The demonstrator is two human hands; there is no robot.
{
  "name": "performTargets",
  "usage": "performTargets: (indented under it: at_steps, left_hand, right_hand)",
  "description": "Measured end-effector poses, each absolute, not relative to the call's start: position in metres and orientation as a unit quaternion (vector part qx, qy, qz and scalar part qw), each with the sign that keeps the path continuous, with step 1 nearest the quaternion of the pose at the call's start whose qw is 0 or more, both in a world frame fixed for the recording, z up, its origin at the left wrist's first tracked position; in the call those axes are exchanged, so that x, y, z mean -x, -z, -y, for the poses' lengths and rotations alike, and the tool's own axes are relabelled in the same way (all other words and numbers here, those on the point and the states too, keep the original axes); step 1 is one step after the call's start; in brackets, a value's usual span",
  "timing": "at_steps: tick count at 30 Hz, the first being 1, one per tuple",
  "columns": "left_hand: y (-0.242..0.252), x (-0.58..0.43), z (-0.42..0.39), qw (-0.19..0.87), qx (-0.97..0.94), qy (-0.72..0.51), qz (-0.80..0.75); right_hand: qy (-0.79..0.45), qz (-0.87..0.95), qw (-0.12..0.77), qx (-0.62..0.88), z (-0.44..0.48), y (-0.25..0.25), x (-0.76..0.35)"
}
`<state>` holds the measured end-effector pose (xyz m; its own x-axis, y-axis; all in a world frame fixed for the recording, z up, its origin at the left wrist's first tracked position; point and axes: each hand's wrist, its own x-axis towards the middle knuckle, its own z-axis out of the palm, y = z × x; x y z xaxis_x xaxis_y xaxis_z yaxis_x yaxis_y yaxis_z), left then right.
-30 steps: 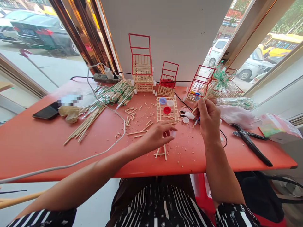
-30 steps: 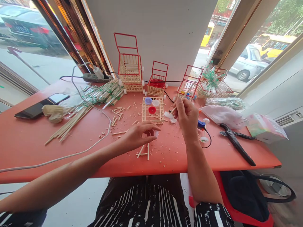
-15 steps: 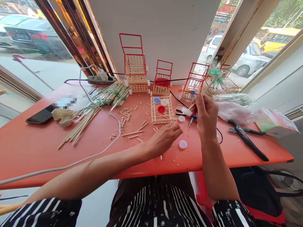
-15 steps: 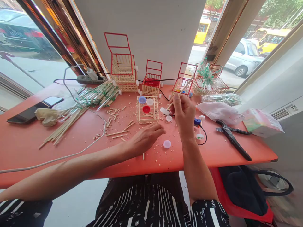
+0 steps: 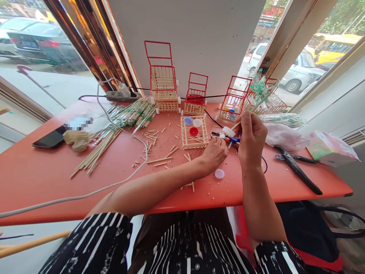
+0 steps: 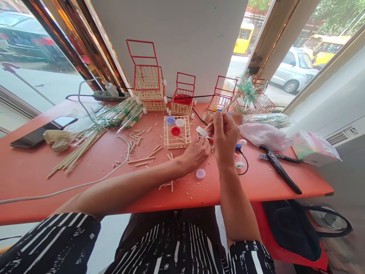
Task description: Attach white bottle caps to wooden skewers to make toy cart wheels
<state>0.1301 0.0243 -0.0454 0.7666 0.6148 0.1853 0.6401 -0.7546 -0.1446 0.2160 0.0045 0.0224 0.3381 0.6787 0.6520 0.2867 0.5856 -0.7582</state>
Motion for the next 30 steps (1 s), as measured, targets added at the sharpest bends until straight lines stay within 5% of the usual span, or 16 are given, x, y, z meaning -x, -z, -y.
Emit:
performTargets:
  at_steps: [12, 23, 30]
  left_hand:
    - [0.033, -0.113, -0.002, 0.029, 0.951, 0.053, 0.303]
    - [0.022, 0.002, 0.001, -0.365, 0.819, 0.26, 0.359]
    - [0.037, 0.037, -0.007, -0.348, 0.794, 0.332, 0.371]
  right_hand:
    - [-0.124, 0.557, 0.697, 0.435, -0.006, -0.022, -0.22]
    - [-0.19, 0.604, 0.649, 0.422, -0.002, -0.016, -0.204]
    - [-0.21, 0.678, 0.542, 0.45, 0.004, -0.008, -0.184]
